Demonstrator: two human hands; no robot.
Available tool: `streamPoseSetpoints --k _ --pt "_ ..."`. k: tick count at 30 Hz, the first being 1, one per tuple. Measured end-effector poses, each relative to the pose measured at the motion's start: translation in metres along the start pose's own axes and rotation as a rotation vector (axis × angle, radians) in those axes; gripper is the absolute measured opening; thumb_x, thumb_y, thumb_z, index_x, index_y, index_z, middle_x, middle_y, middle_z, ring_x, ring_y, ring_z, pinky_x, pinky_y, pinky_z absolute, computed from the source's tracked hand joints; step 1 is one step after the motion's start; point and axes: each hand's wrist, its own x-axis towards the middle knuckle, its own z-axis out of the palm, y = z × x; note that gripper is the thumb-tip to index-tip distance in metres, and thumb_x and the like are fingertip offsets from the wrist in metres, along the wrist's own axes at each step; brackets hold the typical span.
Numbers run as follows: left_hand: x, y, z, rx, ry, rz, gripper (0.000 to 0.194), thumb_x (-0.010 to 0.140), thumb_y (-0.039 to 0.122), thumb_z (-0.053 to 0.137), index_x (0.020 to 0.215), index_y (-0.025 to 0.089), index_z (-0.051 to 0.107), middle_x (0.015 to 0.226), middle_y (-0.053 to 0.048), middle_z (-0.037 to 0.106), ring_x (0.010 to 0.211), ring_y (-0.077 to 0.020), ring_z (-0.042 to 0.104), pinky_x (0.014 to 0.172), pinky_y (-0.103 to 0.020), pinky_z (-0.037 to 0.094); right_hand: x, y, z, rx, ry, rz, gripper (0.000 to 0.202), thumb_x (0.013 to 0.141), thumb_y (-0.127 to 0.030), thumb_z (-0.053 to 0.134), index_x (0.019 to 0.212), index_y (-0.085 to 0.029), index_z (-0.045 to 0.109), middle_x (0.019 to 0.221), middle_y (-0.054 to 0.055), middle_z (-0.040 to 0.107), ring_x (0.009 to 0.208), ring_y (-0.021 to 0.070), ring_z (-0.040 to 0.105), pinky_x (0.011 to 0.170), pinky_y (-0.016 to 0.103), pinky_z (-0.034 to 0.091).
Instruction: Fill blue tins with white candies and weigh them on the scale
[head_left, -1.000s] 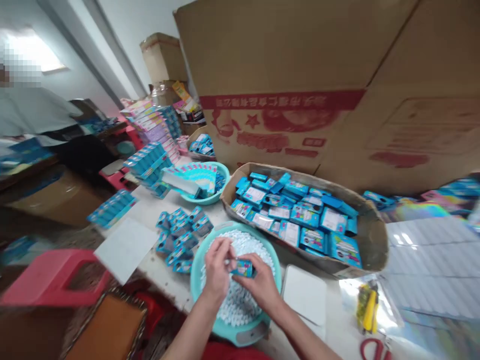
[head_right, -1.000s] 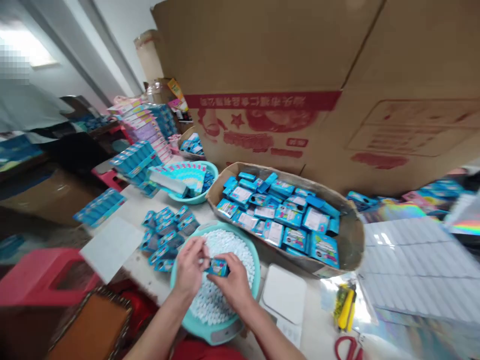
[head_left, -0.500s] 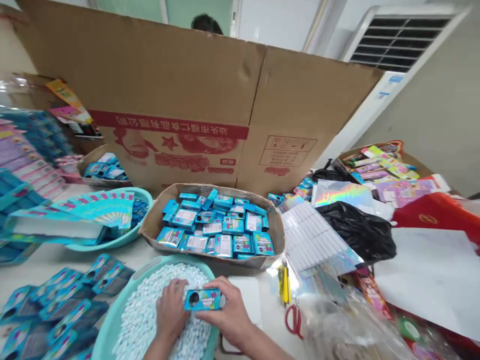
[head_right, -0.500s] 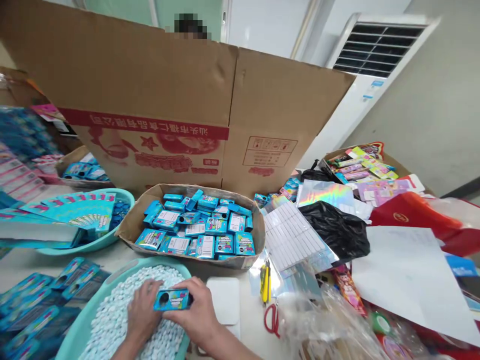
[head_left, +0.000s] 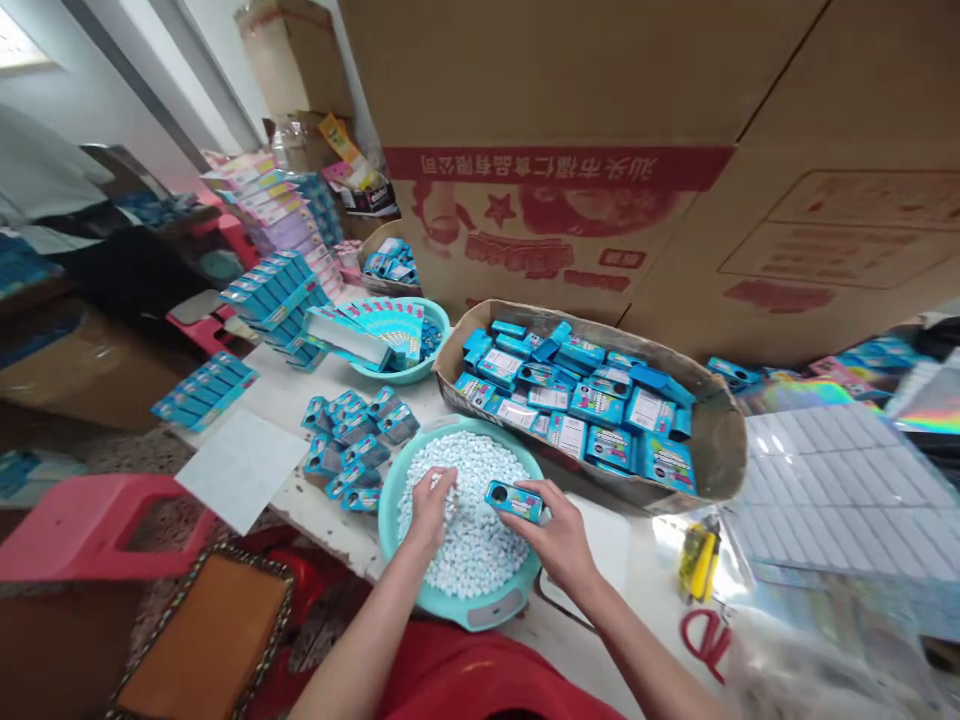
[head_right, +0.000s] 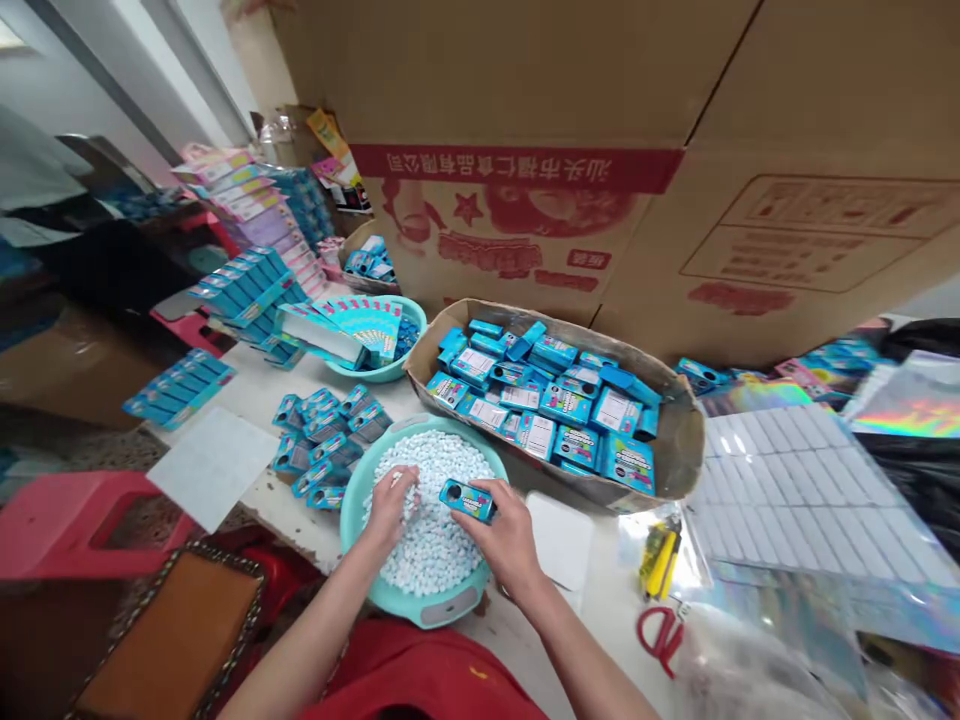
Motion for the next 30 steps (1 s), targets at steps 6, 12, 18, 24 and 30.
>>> streamPoseSetpoints --k 6,12,18,24,30 --pt "-0.027 0.054 0.017 -0.563 -0.071 0.034 0.028 0.066 0.037 0.069 0.075 0.017 0.051 0.07 0.002 0.057 0.057 -0.0105 0.057 0.051 -0.021 0.043 0.003 -0.01 0.029 -0.185 -0.161 -0.135 0.026 0.071 -0.025 0.071 0.096 -0.022 0.062 0.093 0.005 0.065 0.09 0.0243 0.06 0.078 0.037 0.047" --pt "-0.028 0.063 0.022 -0.519 0.024 0.144 0.021 0.066 0.032 0.07 0.068 0.016 0.057 0.068 0.001 0.059 0.065 -0.0129 0.06 0.061 -0.024 0.047 0.005 -0.021 0.034 -0.264 -0.17 -0.142 0.03 0.069 -0.024 0.073 0.096 -0.021 0.061 0.091 0.005 0.065 0.09 0.0244 0.06 0.077 0.036 0.045" --pt "-0.023 0.064 0.028 -0.473 0.081 0.121 0.023 0.063 0.033 0.071 0.071 0.016 0.058 0.07 0.001 0.061 0.062 -0.0117 0.059 0.058 -0.023 0.046 0.01 -0.021 0.03 -0.237 -0.161 -0.108 0.029 0.068 -0.023 0.073 0.094 -0.02 0.062 0.091 0.005 0.064 0.089 0.0242 0.059 0.077 0.036 0.045" --pt "-0.026 0.069 0.031 -0.422 0.073 0.181 0.022 0.066 0.033 0.07 0.073 0.016 0.057 0.072 0.001 0.06 0.06 -0.0104 0.056 0.054 -0.022 0.046 0.012 -0.024 0.029 -0.201 -0.157 -0.115 0.029 0.067 -0.023 0.074 0.093 -0.022 0.062 0.089 0.003 0.064 0.089 0.0239 0.06 0.077 0.035 0.045" --pt "-0.021 0.068 0.033 -0.407 0.075 0.215 0.022 0.067 0.034 0.068 0.072 0.016 0.056 0.072 0.0 0.059 0.055 -0.0097 0.055 0.049 -0.022 0.045 0.016 -0.025 0.029 -0.181 -0.144 -0.105 0.029 0.067 -0.022 0.075 0.092 -0.02 0.062 0.09 0.004 0.063 0.09 0.0238 0.059 0.077 0.035 0.045"
